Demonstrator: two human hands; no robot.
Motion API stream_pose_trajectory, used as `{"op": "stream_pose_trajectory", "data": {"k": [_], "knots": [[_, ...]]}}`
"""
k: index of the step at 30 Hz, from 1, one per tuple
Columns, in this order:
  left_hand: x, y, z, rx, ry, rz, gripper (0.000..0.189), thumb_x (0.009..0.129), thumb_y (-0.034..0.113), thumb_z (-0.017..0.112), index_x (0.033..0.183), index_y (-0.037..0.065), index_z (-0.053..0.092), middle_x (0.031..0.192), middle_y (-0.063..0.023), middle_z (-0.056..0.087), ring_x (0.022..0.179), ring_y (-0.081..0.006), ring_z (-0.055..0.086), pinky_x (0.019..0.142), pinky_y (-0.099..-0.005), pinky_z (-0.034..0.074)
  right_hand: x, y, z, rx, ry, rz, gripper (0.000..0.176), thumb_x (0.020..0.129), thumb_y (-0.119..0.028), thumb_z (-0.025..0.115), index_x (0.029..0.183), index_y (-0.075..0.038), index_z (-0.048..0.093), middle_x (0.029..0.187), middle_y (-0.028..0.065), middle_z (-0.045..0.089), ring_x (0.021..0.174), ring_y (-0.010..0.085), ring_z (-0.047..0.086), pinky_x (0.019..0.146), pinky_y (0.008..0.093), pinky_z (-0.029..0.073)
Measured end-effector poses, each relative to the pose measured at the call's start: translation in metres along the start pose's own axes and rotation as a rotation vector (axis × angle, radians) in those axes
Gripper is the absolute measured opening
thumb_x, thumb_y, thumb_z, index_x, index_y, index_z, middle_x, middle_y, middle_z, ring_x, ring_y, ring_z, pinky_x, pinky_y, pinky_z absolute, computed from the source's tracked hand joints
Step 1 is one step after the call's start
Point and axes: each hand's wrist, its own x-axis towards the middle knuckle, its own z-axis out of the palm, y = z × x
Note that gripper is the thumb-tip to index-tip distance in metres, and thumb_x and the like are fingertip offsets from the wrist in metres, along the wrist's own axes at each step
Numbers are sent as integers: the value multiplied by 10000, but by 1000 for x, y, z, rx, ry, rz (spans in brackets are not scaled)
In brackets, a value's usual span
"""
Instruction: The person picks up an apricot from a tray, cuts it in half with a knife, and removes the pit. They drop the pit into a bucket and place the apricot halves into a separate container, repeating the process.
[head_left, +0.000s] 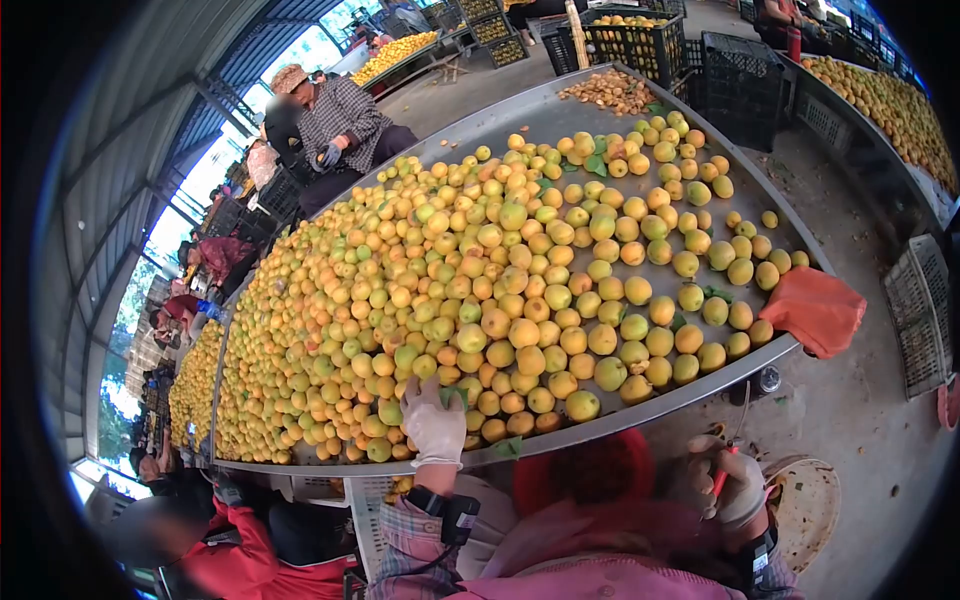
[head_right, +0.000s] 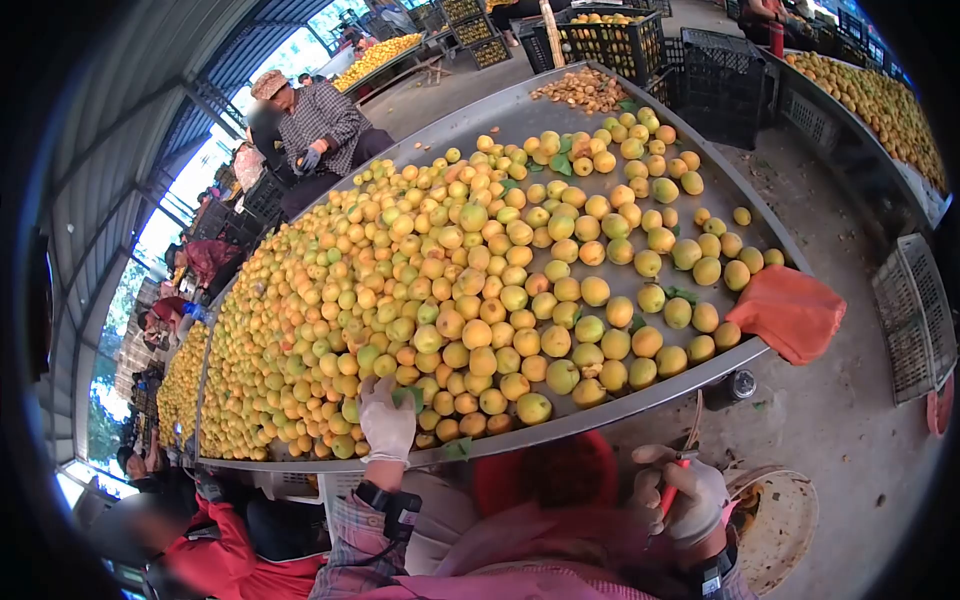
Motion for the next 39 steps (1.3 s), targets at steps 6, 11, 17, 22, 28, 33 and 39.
{"op": "stream_pose_trajectory", "data": {"k": [6, 11, 17, 22, 28, 33, 39], "knots": [[38, 70, 29, -265, -174, 242, 450, 773, 289, 711, 1146, 51, 628, 1284, -235, 531, 1174, -419, 495, 950, -497, 435, 3, -2, 0, -91, 43, -63, 469, 878, -293, 551, 1154, 87, 559, 609, 146, 530, 403, 225, 470, 377, 304, 380], [53, 91, 70, 144, -256, 301, 536, 776, 476, 683, 1131, 81, 619, 1404, -207, 432, 1282, -397, 410, 974, -553, 383, 2, -12, -1, -204, 5, -94, 434, 941, -330, 543, 1179, 33, 566, 625, 97, 542, 397, 197, 467, 370, 297, 383], [40, 95, 71, -35, -139, 341, 512, 733, 348, 773, 1105, 39, 606, 1347, -205, 486, 1244, -406, 448, 978, -535, 395, 10, -14, 6, -164, 20, -61, 437, 922, -292, 530, 1156, 77, 551, 611, 122, 540, 410, 214, 488, 381, 303, 393], [24, 108, 35, -965, -352, -51, 419, 849, 152, 709, 1203, -8, 552, 1121, -147, 607, 970, -257, 621, 859, -345, 519, 3, -23, 28, -216, 65, 13, 438, 901, -258, 534, 1152, 100, 539, 633, 144, 554, 459, 220, 512, 428, 307, 416], [-8, 114, -32, -1436, -680, -161, 314, 954, 213, 605, 1208, 34, 557, 1121, -94, 603, 995, -207, 603, 934, -384, 511, -1, -6, 31, -168, 9, 16, 362, 913, -162, 458, 1189, 64, 515, 636, 89, 531, 453, 185, 494, 416, 277, 410], [-42, 123, -82, -2240, -921, -771, 454, 967, 411, 569, 1305, 113, 509, 1057, -90, 595, 879, -198, 579, 842, -353, 495, -4, 12, 42, -334, 22, 57, 334, 950, -165, 469, 1234, 1, 524, 678, 62, 552, 473, 144, 514, 417, 257, 416], [-86, 104, -113, -1781, -1013, -644, 523, 940, 547, 543, 1243, 121, 551, 991, -46, 591, 825, -111, 552, 643, -230, 456, -17, 29, 101, -667, -12, 32, 561, 900, -211, 622, 1392, -28, 423, 783, 29, 595, 540, 101, 536, 441, 234, 434]]}}
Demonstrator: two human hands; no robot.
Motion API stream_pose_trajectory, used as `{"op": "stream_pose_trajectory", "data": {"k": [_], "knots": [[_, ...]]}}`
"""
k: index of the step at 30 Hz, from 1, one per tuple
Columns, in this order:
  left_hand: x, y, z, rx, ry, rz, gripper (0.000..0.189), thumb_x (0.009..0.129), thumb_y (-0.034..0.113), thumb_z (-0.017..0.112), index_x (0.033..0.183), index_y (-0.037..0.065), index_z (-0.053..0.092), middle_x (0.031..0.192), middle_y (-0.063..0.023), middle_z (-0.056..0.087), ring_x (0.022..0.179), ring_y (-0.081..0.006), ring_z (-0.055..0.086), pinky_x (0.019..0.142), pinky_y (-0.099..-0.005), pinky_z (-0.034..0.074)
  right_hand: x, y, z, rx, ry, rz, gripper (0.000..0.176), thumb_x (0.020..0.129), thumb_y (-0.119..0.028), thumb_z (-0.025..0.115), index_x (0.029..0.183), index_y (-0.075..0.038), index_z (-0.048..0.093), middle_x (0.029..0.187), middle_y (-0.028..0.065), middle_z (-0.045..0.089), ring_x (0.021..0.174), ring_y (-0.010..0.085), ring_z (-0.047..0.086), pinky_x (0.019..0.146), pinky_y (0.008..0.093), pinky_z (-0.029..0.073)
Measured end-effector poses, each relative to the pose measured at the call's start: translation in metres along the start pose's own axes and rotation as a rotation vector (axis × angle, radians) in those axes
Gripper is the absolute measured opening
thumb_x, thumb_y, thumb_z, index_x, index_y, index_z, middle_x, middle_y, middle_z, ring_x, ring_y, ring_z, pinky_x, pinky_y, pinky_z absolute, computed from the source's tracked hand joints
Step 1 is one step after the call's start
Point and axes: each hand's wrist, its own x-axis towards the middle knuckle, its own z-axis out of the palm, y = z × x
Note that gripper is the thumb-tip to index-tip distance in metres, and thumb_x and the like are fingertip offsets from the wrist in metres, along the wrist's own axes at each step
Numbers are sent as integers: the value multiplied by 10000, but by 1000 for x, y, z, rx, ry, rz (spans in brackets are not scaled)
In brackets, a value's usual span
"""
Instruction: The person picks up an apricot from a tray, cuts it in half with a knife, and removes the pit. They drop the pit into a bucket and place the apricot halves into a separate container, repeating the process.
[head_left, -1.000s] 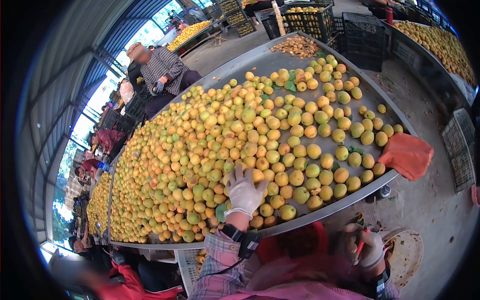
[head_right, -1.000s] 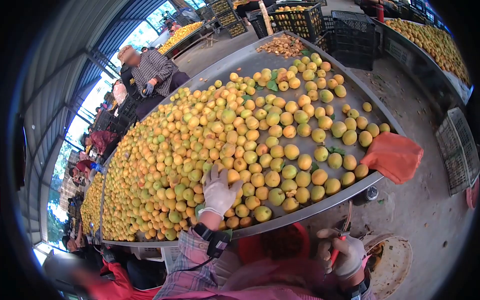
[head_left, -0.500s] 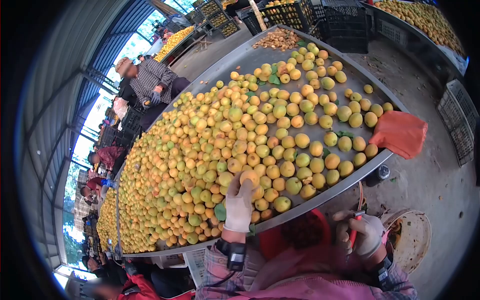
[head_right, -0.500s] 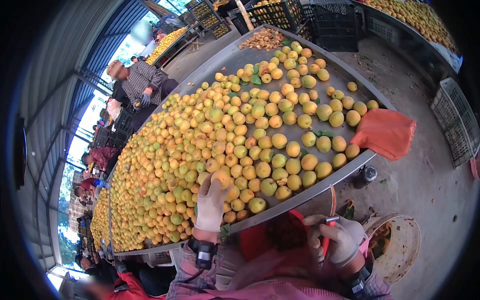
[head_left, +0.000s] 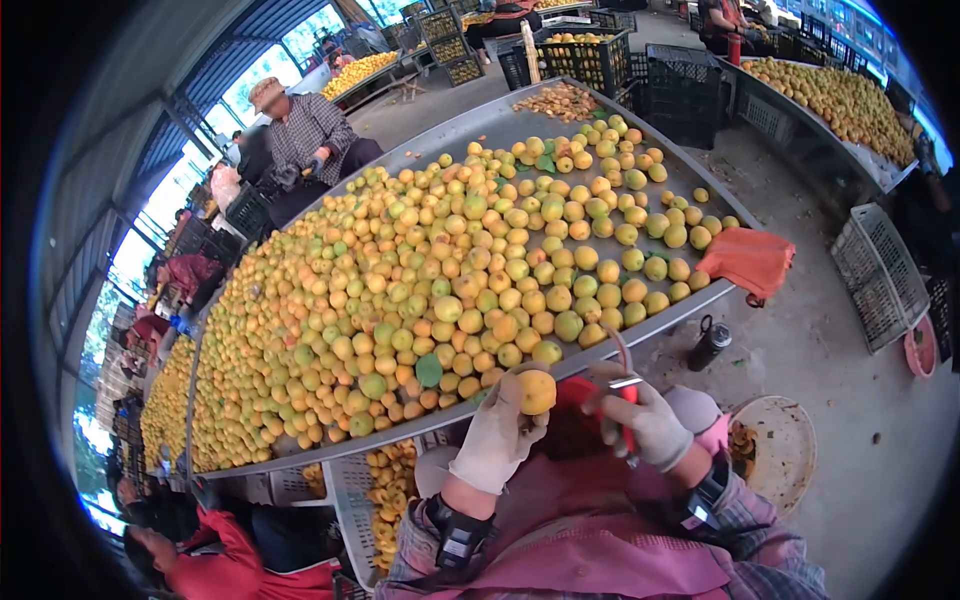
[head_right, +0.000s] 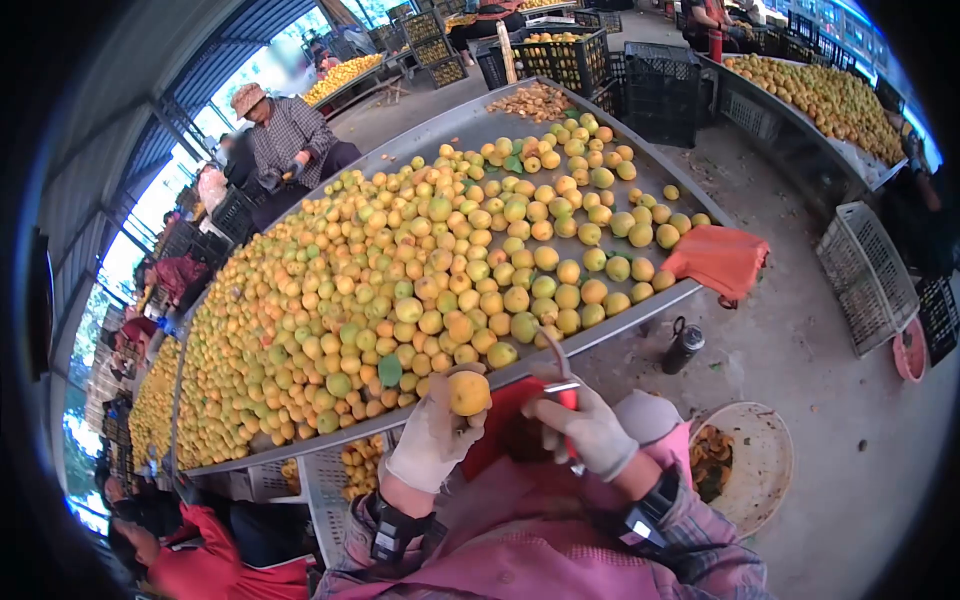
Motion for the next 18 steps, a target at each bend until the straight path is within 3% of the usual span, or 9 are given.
{"op": "stream_pose_trajectory", "data": {"k": [3, 6, 7, 9, 11, 14, 18], "knots": [[-29, -9, 9, 459, 153, 27, 451, 1002, 516, 429, 1095, 116, 615, 855, 12, 581, 685, -58, 517, 593, -209, 422, -8, -4, 44, -102, -59, -101, 564, 893, -178, 635, 1397, -43, 421, 813, 5, 580, 571, 72, 524, 458, 214, 437], [-53, -16, -13, 403, -52, 29, 462, 1014, 506, 401, 1078, 102, 617, 828, 23, 582, 631, -50, 496, 585, -201, 410, -17, 7, 70, -172, -109, -147, 463, 916, -201, 612, 1332, -43, 487, 774, 6, 584, 556, 73, 529, 457, 205, 431], [-60, -12, -23, 344, -120, -15, 387, 1022, 412, 452, 1192, 90, 585, 854, 21, 588, 672, -47, 506, 609, -196, 412, -19, 9, 74, -118, -70, -104, 424, 929, -228, 599, 1302, -45, 513, 748, 11, 590, 542, 79, 534, 455, 206, 428], [-75, -14, -22, 328, -189, 85, 368, 1008, 358, 501, 1256, 90, 546, 878, 19, 589, 711, -52, 518, 628, -198, 418, -27, 15, 83, -85, -7, -76, 368, 972, -292, 551, 1252, -53, 561, 688, 27, 606, 506, 96, 540, 448, 212, 422], [-87, -15, -25, 299, -279, 192, 502, 942, 189, 633, 1391, 88, 432, 953, 17, 585, 827, -61, 534, 672, -202, 425, -39, 15, 99, -75, -30, -107, 363, 980, -281, 540, 1261, -51, 555, 703, 30, 612, 508, 94, 539, 448, 215, 423], [-93, -21, -40, 163, -312, 223, 507, 918, 125, 658, 1374, 82, 442, 1022, -1, 583, 872, -84, 566, 722, -227, 469, -49, 17, 114, -36, -73, -156, 338, 999, -217, 509, 1287, -41, 529, 775, 37, 631, 528, 91, 550, 462, 217, 452], [-98, -17, -40, 34, -267, 318, 512, 896, 64, 669, 1360, 81, 451, 1085, -27, 580, 895, -123, 604, 779, -254, 507, -50, 22, 114, -89, 18, -224, 343, 985, -134, 531, 1314, -45, 496, 893, 49, 636, 587, 88, 583, 480, 213, 501]]}}
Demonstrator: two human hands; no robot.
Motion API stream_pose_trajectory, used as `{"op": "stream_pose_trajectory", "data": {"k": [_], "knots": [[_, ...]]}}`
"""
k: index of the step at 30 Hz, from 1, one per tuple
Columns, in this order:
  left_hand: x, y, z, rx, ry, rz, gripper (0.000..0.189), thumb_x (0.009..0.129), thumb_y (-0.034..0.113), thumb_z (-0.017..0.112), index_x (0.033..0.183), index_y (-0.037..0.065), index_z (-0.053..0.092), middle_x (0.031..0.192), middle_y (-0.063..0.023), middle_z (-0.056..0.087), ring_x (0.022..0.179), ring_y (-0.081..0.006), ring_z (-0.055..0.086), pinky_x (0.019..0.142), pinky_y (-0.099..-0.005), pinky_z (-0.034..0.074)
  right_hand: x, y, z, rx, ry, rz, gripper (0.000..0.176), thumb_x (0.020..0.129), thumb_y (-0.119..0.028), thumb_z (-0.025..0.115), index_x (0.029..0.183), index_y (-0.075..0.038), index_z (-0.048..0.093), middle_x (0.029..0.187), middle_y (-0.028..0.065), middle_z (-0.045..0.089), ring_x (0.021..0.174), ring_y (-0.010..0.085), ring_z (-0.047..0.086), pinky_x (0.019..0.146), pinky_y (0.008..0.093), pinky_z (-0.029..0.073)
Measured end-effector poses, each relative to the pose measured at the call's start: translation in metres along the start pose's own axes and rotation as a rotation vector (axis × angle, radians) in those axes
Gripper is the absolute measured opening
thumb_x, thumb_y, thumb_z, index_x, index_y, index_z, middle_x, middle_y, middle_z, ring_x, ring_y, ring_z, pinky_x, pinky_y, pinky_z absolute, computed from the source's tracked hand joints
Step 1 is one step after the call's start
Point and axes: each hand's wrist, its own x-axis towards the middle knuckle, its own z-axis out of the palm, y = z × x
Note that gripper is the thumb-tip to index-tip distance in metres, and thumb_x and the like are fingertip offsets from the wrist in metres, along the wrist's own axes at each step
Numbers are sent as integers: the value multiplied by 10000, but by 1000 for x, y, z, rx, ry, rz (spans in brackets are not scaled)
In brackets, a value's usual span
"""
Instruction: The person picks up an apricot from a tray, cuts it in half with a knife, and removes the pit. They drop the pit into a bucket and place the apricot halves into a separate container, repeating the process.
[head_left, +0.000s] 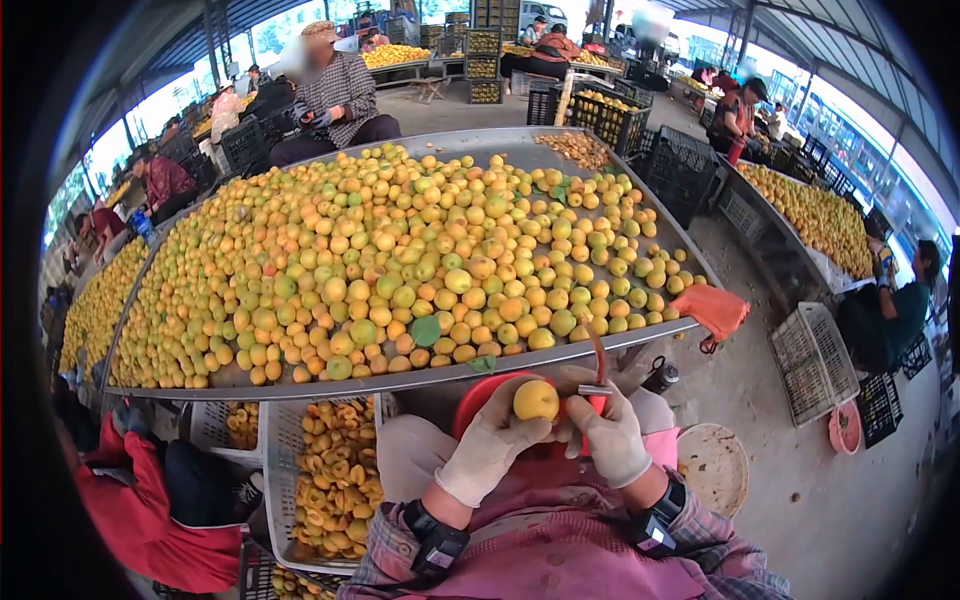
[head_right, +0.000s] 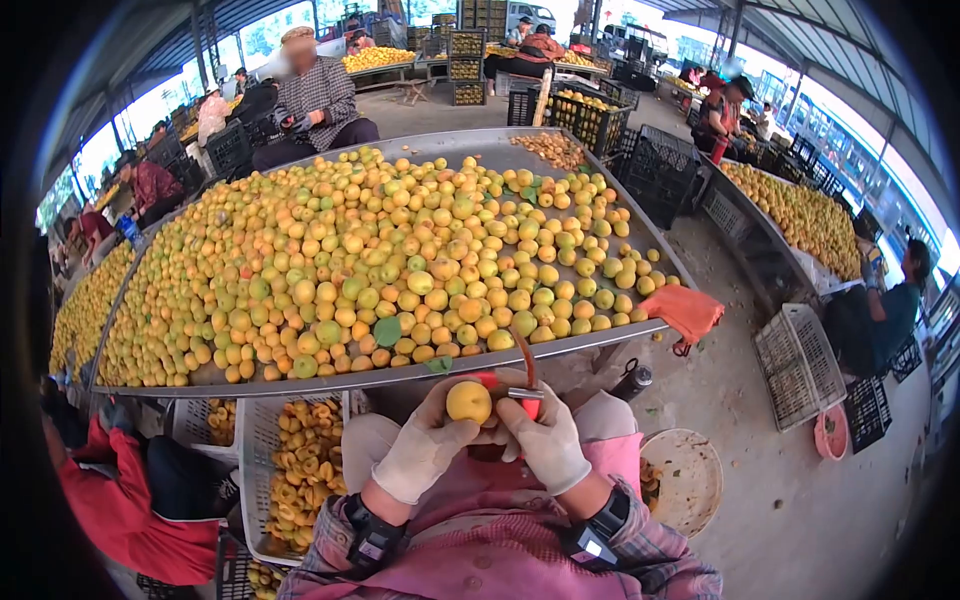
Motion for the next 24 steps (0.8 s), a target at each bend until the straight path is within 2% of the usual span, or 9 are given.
{"op": "stream_pose_trajectory", "data": {"k": [3, 6, 10, 13, 16, 17, 19, 22, 24], "knots": [[4, 1, -13, 33, 30, -101, 508, 887, 35, 666, 1351, 84, 466, 1137, -44, 575, 922, -141, 624, 762, -258, 534, 6, -7, -6, -132, 144, 30, 347, 974, -149, 559, 1301, -42, 507, 801, 25, 604, 563, 92, 564, 454, 223, 482], [12, -9, -19, 0, 88, -133, 527, 886, 20, 651, 1371, 84, 454, 1129, -44, 580, 919, -137, 626, 745, -261, 538, 21, 1, -23, -170, 95, 159, 339, 971, -173, 568, 1285, -52, 523, 738, 13, 575, 544, 108, 553, 454, 243, 475], [22, -25, -21, -95, 157, -224, 536, 884, -6, 576, 1394, 85, 440, 1105, -77, 600, 855, -166, 623, 691, -265, 526, 36, 38, -48, 36, 13, 336, 320, 923, -325, 639, 1133, -95, 569, 711, -2, 562, 536, 115, 548, 471, 266, 482], [32, -44, -32, -45, 198, -316, 493, 908, 89, 613, 1373, 109, 452, 1080, -89, 629, 802, -147, 618, 625, -278, 510, 36, 54, -63, 121, 79, 400, 314, 933, -377, 602, 1085, -103, 579, 687, -4, 554, 506, 113, 543, 422, 281, 470], [40, -59, -27, 82, 143, -384, 425, 992, 320, 530, 1348, 102, 446, 1003, -63, 602, 797, -142, 576, 661, -276, 471, 29, 63, -86, 351, 79, 373, 313, 952, -400, 546, 1085, -120, 590, 673, -5, 545, 484, 111, 520, 408, 265, 443], [44, -63, -25, 96, 120, -398, 425, 992, 320, 530, 1348, 102, 446, 1003, -63, 602, 797, -142, 576, 661, -276, 471, 27, 61, -93, 368, 99, 355, 313, 952, -400, 546, 1085, -120, 590, 673, -5, 545, 484, 111, 520, 408, 265, 443], [50, -69, -22, 90, 86, -514, 385, 1024, 264, 440, 1359, 75, 445, 1169, -76, 585, 942, -194, 570, 775, -327, 492, 17, 54, -108, 410, 154, 357, 337, 970, -393, 506, 1094, -91, 589, 661, 1, 526, 493, 106, 493, 416, 248, 398], [56, -77, -13, -47, 104, -526, 417, 1004, 233, 504, 1386, 77, 441, 1131, -92, 618, 861, -184, 581, 717, -279, 486, 2, 40, -133, 616, 230, 289, 290, 975, -343, 475, 1022, -76, 579, 651, 21, 529, 493, 119, 501, 420, 251, 403], [60, -81, -15, -107, 74, -546, 435, 989, 232, 537, 1386, 83, 442, 1133, -95, 618, 865, -180, 581, 718, -277, 484, -11, 14, -161, 470, 359, 94, 329, 978, -334, 456, 963, -28, 575, 616, 52, 535, 472, 159, 518, 419, 271, 418]]}}
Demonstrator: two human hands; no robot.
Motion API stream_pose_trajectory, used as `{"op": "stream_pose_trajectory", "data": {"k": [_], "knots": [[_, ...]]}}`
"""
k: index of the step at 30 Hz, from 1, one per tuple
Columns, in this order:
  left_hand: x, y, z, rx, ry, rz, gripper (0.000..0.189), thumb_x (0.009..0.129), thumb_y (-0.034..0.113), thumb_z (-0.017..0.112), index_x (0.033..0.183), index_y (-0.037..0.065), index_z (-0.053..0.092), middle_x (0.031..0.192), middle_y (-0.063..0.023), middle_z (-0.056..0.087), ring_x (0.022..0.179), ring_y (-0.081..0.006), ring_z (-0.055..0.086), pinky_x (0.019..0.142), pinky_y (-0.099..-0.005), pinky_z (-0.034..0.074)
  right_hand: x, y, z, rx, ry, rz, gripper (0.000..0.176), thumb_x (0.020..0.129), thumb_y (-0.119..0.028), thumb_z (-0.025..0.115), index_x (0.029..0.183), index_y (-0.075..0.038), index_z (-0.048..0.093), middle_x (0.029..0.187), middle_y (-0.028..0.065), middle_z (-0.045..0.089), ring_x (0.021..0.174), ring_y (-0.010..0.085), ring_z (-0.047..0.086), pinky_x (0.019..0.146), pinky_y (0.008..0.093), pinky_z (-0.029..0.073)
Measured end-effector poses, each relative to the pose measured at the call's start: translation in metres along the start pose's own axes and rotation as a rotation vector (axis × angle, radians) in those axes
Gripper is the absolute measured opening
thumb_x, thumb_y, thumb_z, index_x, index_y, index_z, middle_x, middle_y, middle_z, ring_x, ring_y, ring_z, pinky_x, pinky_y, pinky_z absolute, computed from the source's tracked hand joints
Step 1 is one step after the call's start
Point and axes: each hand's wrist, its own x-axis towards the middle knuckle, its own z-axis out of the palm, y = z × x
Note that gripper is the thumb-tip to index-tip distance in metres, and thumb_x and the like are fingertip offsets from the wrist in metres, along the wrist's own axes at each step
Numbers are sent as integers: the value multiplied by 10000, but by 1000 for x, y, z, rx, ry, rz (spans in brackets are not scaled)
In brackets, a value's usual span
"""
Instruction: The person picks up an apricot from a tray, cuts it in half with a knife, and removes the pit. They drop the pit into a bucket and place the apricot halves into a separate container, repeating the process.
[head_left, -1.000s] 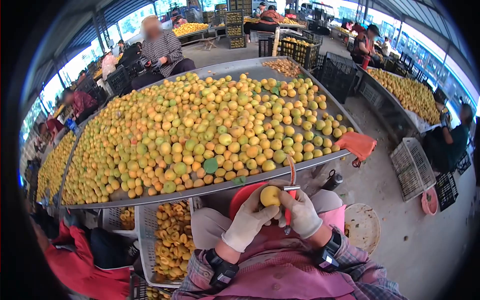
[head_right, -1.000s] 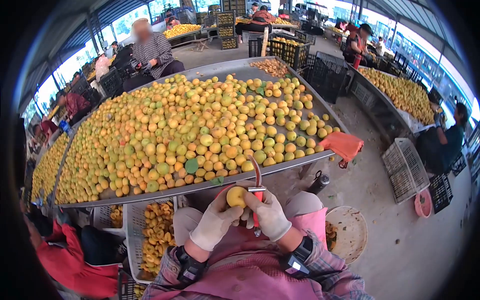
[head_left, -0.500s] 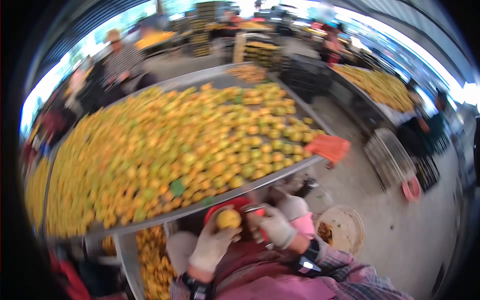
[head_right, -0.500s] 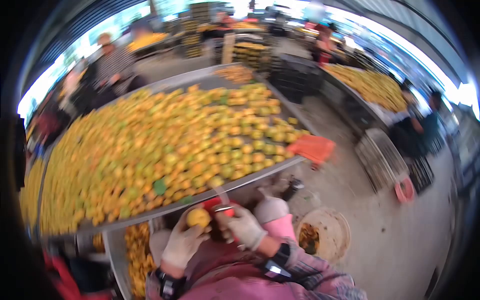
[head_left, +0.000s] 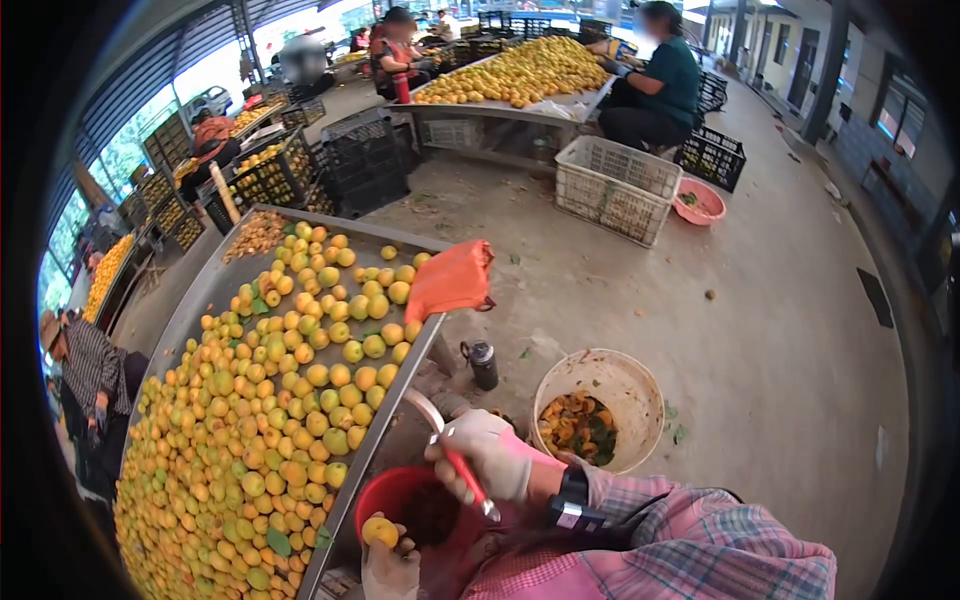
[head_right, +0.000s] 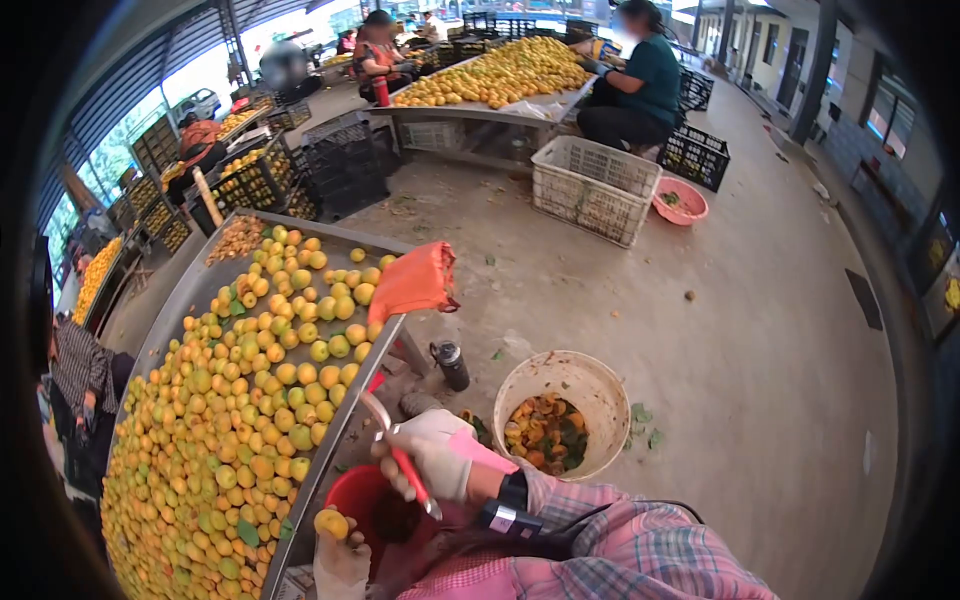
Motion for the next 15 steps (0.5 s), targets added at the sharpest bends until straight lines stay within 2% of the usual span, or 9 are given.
{"op": "stream_pose_trajectory", "data": {"k": [1, 3, 4, 6, 8, 12, 13, 14, 15], "knots": [[2, -1, -3, -62, -36, -9, 454, 975, 232, 570, 1387, 88, 444, 1134, -97, 619, 869, -175, 581, 718, -276, 482, 24, 19, -33, 279, -86, -32, 369, 979, -352, 463, 969, 2, 564, 613, 77, 536, 466, 180, 521, 426, 287, 429], [5, -5, -7, -74, -40, -40, 466, 965, 241, 587, 1384, 92, 449, 1135, -96, 620, 870, -175, 581, 716, -276, 481, 13, -29, -48, 349, 175, -314, 305, 990, -363, 472, 961, -71, 554, 668, 38, 543, 538, 155, 522, 472, 283, 417], [4, -5, -7, -88, -43, -46, 477, 955, 249, 605, 1381, 97, 454, 1136, -95, 620, 871, -174, 580, 714, -277, 480, 6, -50, -48, 558, 308, -336, 307, 989, -364, 460, 954, -74, 554, 655, 33, 534, 518, 159, 503, 481, 286, 420], [0, -8, 2, -27, 13, -38, 460, 951, 304, 616, 1341, 96, 492, 1109, -90, 627, 879, -176, 583, 709, -272, 476, -21, -85, -32, 473, 463, -427, 305, 983, -358, 458, 936, -73, 557, 650, 37, 535, 512, 160, 500, 488, 282, 419], [3, -10, 3, -21, 26, -59, 440, 953, 340, 607, 1309, 95, 518, 1083, -79, 634, 861, -172, 586, 706, -272, 477, -18, -73, -40, 200, 352, -480, 301, 976, -349, 453, 891, -79, 555, 644, 38, 543, 510, 154, 501, 487, 273, 415], [11, -13, 5, -14, -7, -35, 403, 948, 394, 599, 1216, 96, 557, 1008, -58, 636, 822, -171, 590, 701, -279, 484, 2, -20, -23, 67, 256, -246, 280, 946, -328, 497, 815, -92, 573, 643, 29, 554, 547, 147, 551, 491, 279, 437], [10, -11, 10, -9, -38, -24, 397, 948, 398, 597, 1205, 98, 558, 990, -55, 634, 822, -170, 590, 699, -279, 486, 5, -5, -23, 42, 173, -119, 274, 948, -342, 511, 858, -88, 566, 658, 34, 561, 543, 156, 555, 470, 302, 456], [7, -8, 13, -4, -63, -15, 390, 949, 402, 595, 1194, 100, 560, 972, -51, 631, 822, -168, 590, 698, -280, 488, 5, -2, -10, -64, 210, -53, 296, 950, -335, 512, 922, -46, 567, 631, 60, 556, 481, 180, 535, 464, 317, 471], [7, -8, 11, 16, -102, 3, 385, 954, 409, 583, 1190, 105, 558, 955, -50, 629, 816, -167, 588, 691, -275, 489, 2, 2, 3, -109, 191, -6, 312, 957, -356, 518, 966, -48, 566, 650, 37, 546, 506, 164, 541, 464, 310, 476]]}}
